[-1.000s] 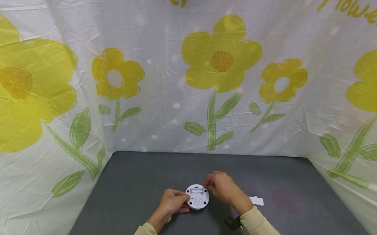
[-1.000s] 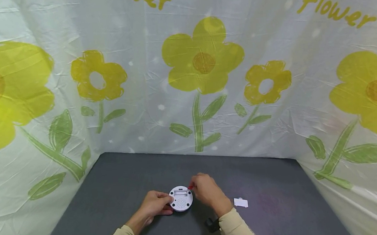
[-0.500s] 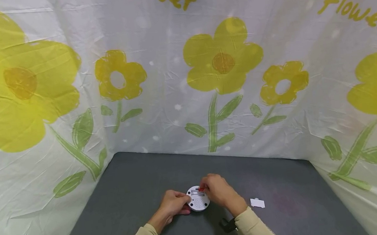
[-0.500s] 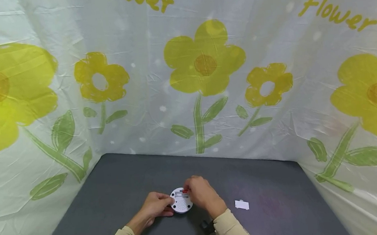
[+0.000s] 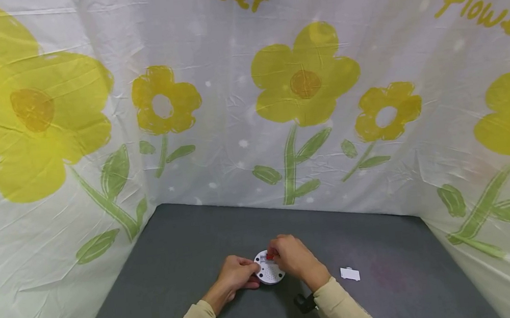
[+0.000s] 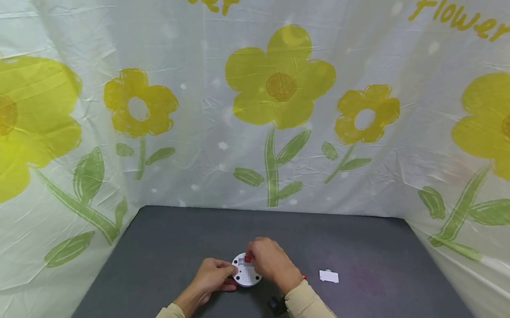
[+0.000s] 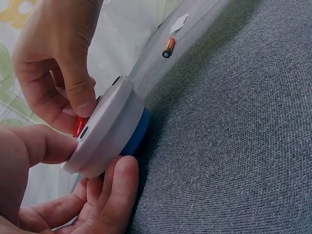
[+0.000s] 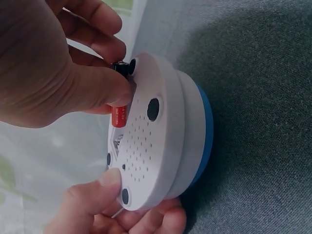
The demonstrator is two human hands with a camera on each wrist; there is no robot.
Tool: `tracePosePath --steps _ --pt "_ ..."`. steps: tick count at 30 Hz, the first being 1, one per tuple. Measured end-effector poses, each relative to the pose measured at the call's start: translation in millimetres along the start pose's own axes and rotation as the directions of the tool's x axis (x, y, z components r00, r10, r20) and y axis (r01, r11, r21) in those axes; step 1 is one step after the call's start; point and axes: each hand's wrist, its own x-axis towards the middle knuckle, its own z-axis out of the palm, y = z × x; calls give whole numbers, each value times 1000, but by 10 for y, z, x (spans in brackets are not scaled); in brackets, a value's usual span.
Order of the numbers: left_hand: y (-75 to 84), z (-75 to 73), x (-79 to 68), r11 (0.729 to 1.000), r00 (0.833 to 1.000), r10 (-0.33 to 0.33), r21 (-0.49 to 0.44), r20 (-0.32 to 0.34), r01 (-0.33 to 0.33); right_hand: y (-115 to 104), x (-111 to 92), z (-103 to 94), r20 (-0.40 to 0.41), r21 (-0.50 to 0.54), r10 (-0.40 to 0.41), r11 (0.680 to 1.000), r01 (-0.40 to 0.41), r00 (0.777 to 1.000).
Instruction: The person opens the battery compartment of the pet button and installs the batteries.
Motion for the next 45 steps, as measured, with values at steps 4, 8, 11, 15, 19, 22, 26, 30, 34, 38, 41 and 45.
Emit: tracePosePath --steps 4,8,11,15,19,22,26,30,34,38,41,45 --pt "-7 6 2 1000 1000 4 -1 4 -4 -5 7 27 -8 -17 1 1000 -1 1000" --pt "-2 15 1 1000 1000 8 -1 1 -8 -12 12 50 -6 -13 12 1000 -12 1000" --pt "2 18 1 1000 1000 15 3 -4 -15 -27 18 52 -9 -4 16 1000 -16 1000" --pt "-3 16 1 1000 1000 27 3 -4 -27 -37 20 50 -15 6 11 1000 -11 1000" --pt "-10 8 2 999 999 34 -6 2 -34 -20 11 29 -27 29 -1 1000 2 1000" --pt "-16 1 8 999 999 33 -10 4 -33 16 1 6 -36 41 2 999 -1 999" --pt "-21 -1 16 1000 1000 27 -10 3 -27 88 -16 -24 -35 52 28 998 -26 999" --pt "-26 -4 19 1000 1000 21 -11 2 -21 151 -37 -73 -47 66 51 997 -48 998" --pt "-27 -10 22 1000 1000 22 -16 6 -22 210 -59 -101 -60 83 77 994 -72 995" --pt "-28 -8 17 1000 1000 23 -16 10 -22 256 -84 -93 -9 126 148 981 -145 989" --pt "-30 -2 13 1000 1000 16 -11 9 -16 269 -104 -83 61 168 211 961 -219 975" --pt "-31 6 18 1000 1000 11 -6 3 -11 259 -121 -81 126 237 260 929 -284 957"
